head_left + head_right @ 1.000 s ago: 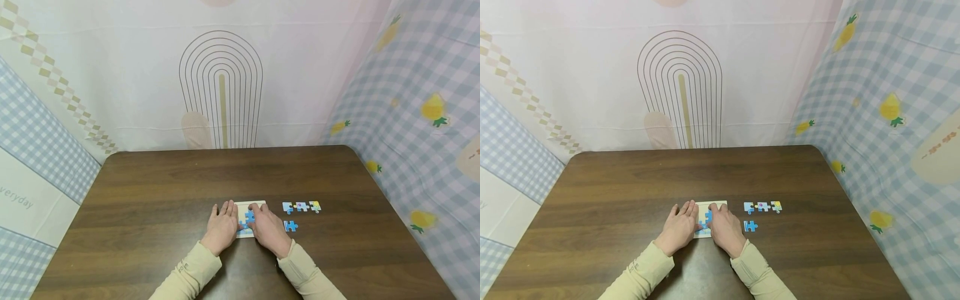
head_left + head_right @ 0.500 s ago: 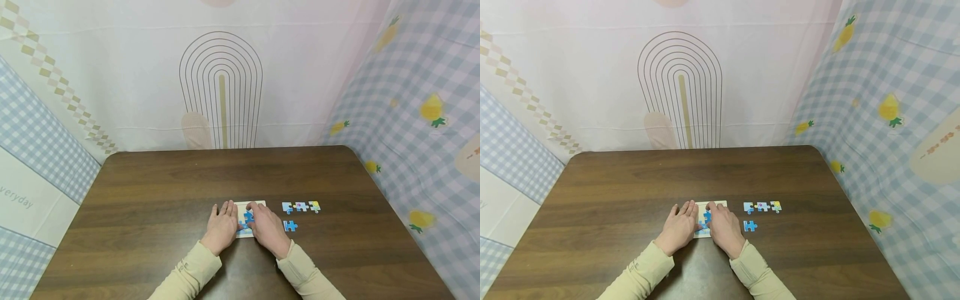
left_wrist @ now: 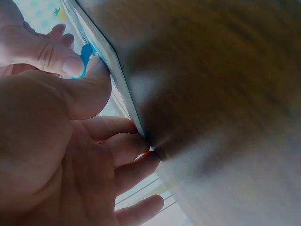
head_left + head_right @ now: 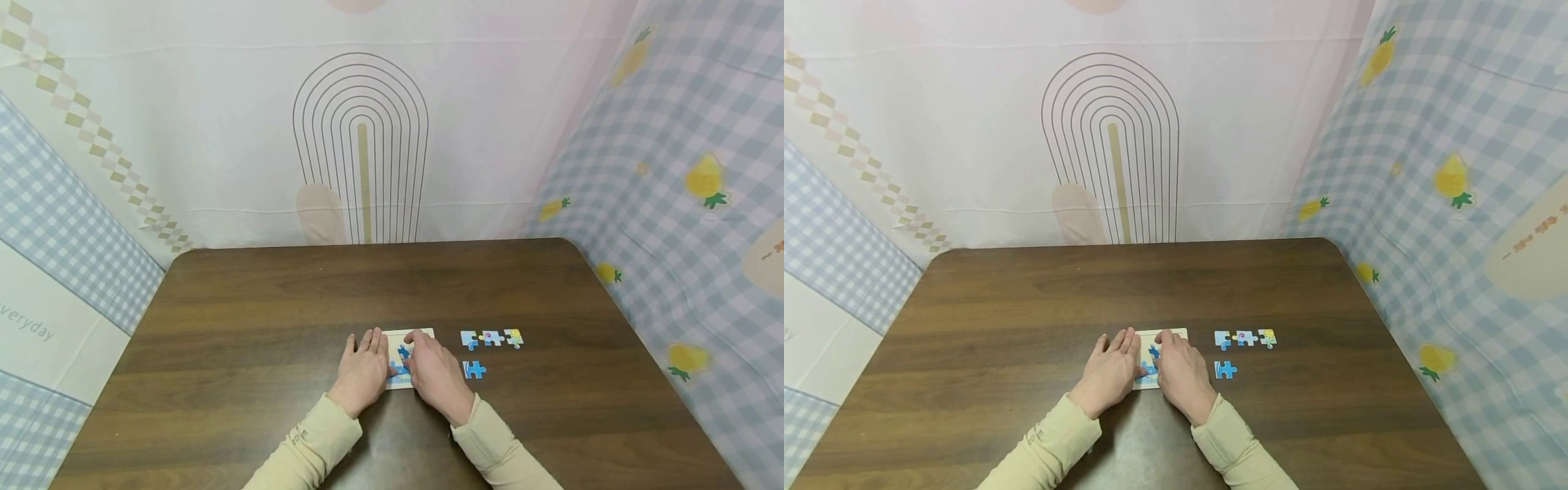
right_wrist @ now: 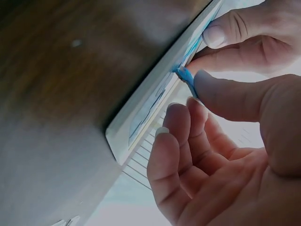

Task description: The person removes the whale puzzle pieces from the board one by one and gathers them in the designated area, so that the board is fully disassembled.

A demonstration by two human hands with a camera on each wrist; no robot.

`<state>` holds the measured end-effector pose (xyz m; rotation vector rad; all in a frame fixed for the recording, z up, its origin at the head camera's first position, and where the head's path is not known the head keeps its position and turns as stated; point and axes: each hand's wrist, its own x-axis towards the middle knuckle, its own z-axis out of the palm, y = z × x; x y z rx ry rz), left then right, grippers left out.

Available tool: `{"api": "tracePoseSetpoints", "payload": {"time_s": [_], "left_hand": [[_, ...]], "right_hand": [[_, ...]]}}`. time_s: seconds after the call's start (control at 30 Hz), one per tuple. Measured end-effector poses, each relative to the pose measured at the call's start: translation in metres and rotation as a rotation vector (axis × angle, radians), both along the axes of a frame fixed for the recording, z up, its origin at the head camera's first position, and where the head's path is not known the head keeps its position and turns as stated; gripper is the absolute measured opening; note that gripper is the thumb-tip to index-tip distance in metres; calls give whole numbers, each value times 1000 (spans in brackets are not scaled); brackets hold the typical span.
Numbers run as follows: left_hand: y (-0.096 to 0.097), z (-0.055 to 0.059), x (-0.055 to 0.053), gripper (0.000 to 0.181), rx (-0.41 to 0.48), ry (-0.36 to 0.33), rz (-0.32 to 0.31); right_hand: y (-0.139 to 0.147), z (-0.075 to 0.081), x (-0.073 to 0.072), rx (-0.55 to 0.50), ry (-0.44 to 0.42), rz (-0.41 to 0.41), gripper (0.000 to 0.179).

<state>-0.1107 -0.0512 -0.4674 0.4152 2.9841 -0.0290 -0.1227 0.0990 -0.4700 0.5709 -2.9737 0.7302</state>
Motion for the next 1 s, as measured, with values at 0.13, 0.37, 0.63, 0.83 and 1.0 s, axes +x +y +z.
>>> {"api": "tracePoseSetpoints", "payload": {"time_s": [0.13,0.37,0.63,0.83,1.0], "left_hand": [[0,0,0,64,-2,4,-4],[0,0,2,64,-7,17,-13],[0,0,1,65,0,-23,8],[0,1,0,64,15,-48,16],[0,1,0,64,16,-52,14]], "right_hand": [[1,1,3,-33,25,-10,15],[7,5,12,-119,47,-30,11],[37,16,14,-159,-36,-80,13],[77,35,10,-180,-142,-212,12],[114,41,6,-158,-200,-251,18]]}}
